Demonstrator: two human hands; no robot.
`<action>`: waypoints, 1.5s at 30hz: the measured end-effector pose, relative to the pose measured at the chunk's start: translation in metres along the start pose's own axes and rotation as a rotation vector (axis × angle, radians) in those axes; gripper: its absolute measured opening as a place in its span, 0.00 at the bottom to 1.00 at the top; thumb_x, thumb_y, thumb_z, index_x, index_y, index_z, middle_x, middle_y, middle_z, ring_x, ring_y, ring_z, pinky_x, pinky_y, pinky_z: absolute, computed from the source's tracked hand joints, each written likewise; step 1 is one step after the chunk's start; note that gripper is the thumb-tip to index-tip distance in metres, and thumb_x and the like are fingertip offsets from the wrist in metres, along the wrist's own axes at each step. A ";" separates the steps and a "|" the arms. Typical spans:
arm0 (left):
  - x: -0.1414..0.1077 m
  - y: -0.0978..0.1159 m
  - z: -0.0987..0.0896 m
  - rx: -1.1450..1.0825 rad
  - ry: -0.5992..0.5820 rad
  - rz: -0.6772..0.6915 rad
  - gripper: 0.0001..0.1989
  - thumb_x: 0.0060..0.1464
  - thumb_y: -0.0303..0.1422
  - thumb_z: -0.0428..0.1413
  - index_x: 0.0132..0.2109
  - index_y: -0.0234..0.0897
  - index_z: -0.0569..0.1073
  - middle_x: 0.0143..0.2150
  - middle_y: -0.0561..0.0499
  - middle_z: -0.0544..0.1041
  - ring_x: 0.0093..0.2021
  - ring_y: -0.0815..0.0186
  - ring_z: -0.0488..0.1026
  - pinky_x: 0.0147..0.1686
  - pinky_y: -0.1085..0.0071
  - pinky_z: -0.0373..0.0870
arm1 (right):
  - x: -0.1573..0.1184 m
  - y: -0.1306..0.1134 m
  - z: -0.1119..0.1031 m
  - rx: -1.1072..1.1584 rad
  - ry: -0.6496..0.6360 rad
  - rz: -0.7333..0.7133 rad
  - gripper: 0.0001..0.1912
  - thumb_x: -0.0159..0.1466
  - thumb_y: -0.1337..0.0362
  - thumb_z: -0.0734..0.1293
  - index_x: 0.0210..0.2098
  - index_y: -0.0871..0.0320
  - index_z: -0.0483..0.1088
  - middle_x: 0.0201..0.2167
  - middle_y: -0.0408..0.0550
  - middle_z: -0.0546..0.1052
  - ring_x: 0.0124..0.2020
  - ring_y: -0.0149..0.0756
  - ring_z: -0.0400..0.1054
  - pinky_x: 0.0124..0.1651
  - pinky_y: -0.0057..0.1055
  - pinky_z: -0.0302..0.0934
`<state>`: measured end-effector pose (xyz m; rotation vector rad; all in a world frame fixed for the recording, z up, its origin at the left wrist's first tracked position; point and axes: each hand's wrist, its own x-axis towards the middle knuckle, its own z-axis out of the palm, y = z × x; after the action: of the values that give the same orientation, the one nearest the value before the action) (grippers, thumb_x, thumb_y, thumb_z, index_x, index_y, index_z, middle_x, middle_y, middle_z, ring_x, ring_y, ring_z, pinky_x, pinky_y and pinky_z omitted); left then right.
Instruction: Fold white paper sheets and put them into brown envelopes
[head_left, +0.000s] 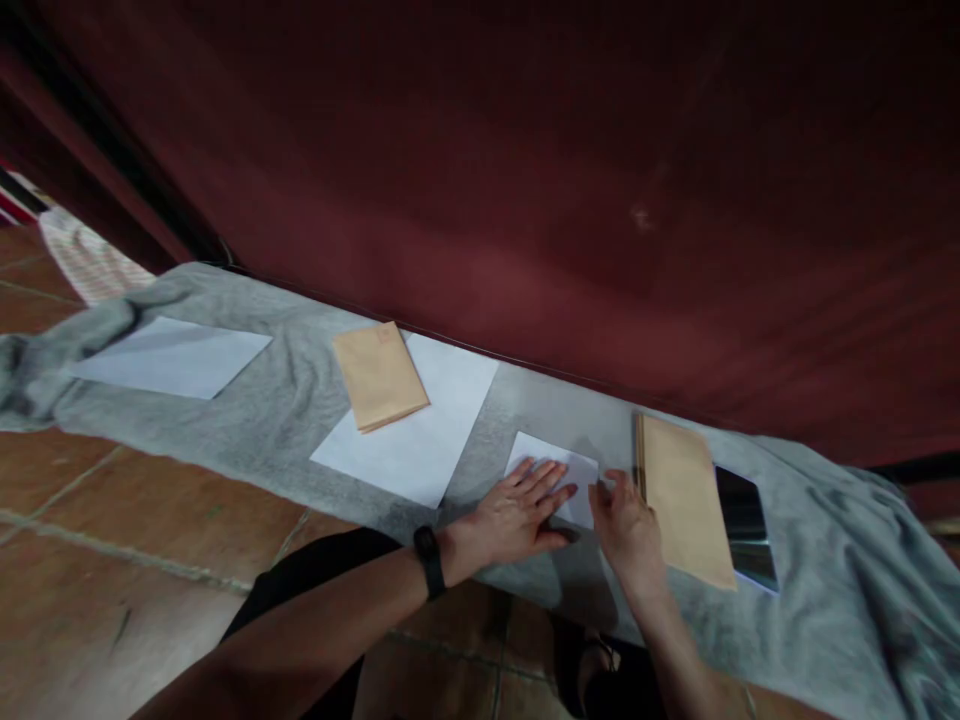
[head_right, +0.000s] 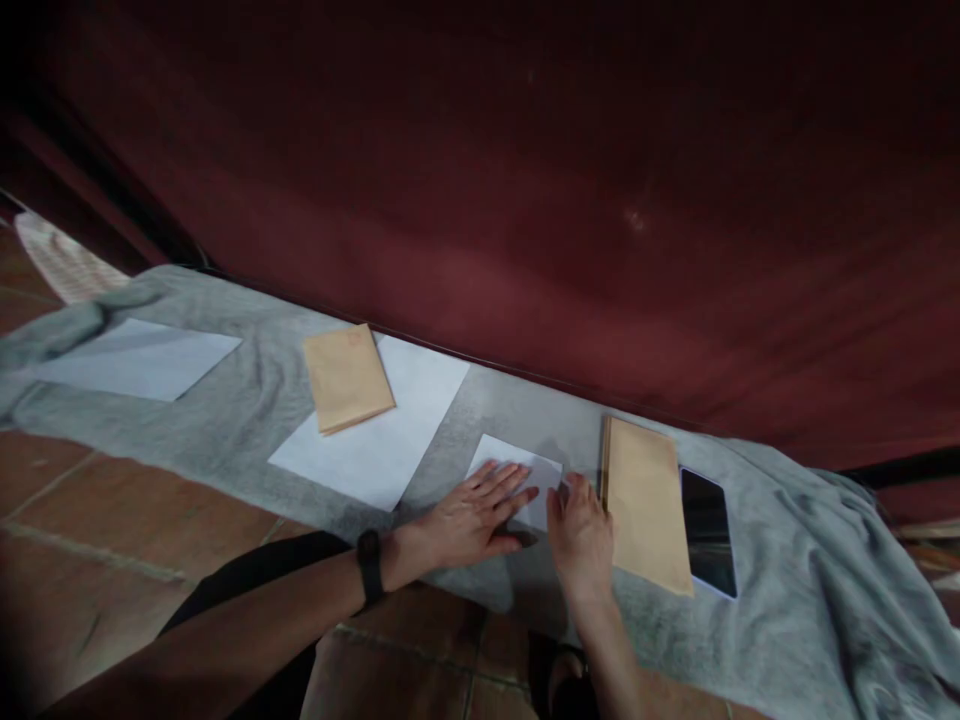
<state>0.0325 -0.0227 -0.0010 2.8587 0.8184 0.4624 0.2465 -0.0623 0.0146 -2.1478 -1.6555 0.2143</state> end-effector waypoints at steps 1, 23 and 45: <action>0.001 0.001 -0.002 -0.008 -0.016 0.012 0.37 0.66 0.54 0.47 0.73 0.38 0.54 0.76 0.40 0.52 0.75 0.55 0.46 0.72 0.53 0.42 | 0.000 -0.004 0.002 0.039 0.045 -0.045 0.19 0.71 0.54 0.58 0.53 0.58 0.69 0.42 0.56 0.79 0.42 0.47 0.75 0.46 0.42 0.66; -0.011 0.006 0.003 -0.019 0.048 -0.069 0.31 0.66 0.36 0.46 0.71 0.24 0.55 0.72 0.33 0.58 0.74 0.55 0.51 0.72 0.55 0.49 | -0.014 -0.014 0.049 -0.010 -0.002 -0.436 0.28 0.77 0.59 0.47 0.73 0.61 0.50 0.72 0.58 0.57 0.74 0.42 0.46 0.72 0.51 0.48; 0.000 -0.021 0.001 0.157 -0.036 -0.385 0.43 0.66 0.58 0.39 0.72 0.24 0.55 0.75 0.34 0.52 0.75 0.52 0.46 0.72 0.55 0.41 | -0.025 -0.012 0.052 -0.230 0.194 -0.356 0.37 0.75 0.50 0.52 0.73 0.69 0.43 0.71 0.70 0.55 0.71 0.57 0.52 0.67 0.55 0.54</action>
<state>0.0228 -0.0051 -0.0066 2.7320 1.4139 0.3072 0.2099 -0.0711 -0.0309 -1.9083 -1.9819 -0.2930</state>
